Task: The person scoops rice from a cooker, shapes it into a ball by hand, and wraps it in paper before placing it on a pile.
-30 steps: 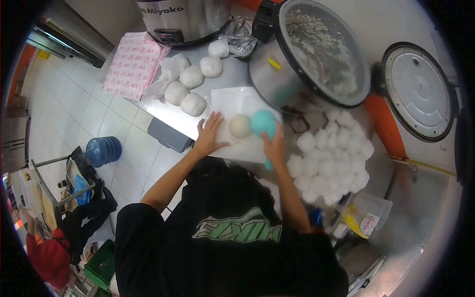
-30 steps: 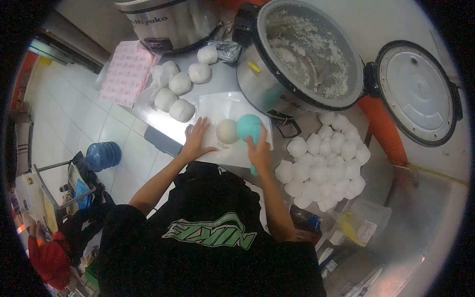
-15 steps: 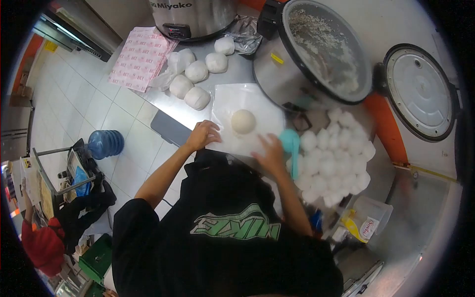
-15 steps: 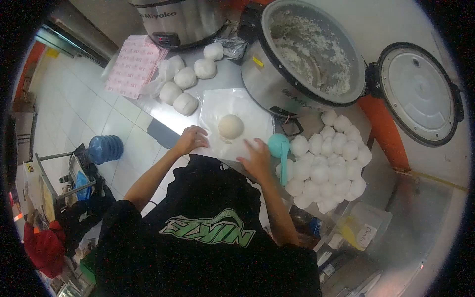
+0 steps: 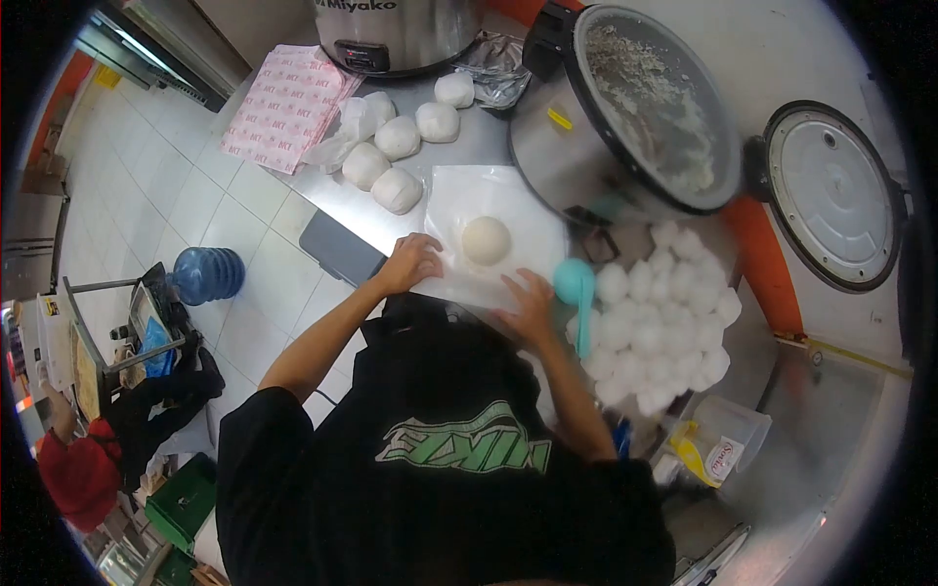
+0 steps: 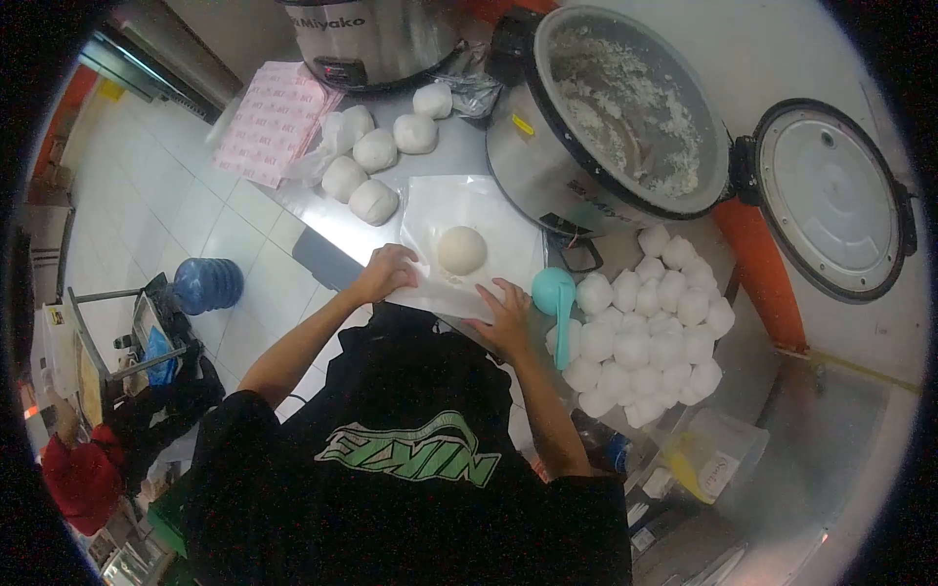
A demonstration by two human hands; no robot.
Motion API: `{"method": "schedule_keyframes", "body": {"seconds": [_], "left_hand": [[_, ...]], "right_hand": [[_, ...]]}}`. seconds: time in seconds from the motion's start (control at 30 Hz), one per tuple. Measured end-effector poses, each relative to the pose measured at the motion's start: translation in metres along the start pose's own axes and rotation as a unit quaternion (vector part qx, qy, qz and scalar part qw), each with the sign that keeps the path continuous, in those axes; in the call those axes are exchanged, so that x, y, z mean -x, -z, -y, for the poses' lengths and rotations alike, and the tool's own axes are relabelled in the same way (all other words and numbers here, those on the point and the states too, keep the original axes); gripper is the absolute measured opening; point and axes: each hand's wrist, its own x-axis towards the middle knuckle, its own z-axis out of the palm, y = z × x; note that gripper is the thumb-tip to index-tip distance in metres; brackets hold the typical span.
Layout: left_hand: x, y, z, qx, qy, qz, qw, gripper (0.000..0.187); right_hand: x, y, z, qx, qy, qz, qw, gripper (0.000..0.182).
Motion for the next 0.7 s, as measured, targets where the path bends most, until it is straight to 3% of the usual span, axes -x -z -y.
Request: {"method": "schedule_keyframes", "body": {"seconds": [0.1, 0.2, 0.27, 0.37, 0.47, 0.67, 0.7], "left_hand": [[-0.013, 0.011, -0.001, 0.034, 0.027, 0.047, 0.998, 0.013], [-0.021, 0.013, 0.001, 0.09, 0.019, -0.015, 0.996, 0.016], [-0.011, 0.026, -0.023, 0.038, -0.058, -0.045, 0.997, 0.021], [0.004, 0.018, -0.022, -0.011, -0.079, -0.038, 0.996, 0.028], [0.028, -0.004, 0.006, -0.025, -0.06, -0.067, 0.996, 0.025], [0.035, -0.004, 0.004, 0.097, -0.008, -0.197, 0.975, 0.01], [0.025, -0.002, 0.002, 0.116, -0.007, -0.222, 0.968, 0.01]], "right_hand": [[0.003, 0.006, -0.005, 0.01, -0.01, -0.007, 1.0, 0.036], [0.007, -0.009, -0.042, -0.041, -0.046, -0.021, 0.998, 0.032], [0.0, 0.0, -0.041, -0.088, -0.094, -0.029, 0.991, 0.028], [0.009, -0.005, -0.057, -0.172, -0.088, 0.015, 0.981, 0.025], [0.021, 0.003, -0.041, -0.105, 0.016, -0.016, 0.994, 0.025], [0.048, 0.005, -0.015, -0.245, -0.062, -0.009, 0.968, 0.018], [0.047, 0.004, -0.02, -0.283, -0.141, 0.004, 0.949, 0.018]]}}
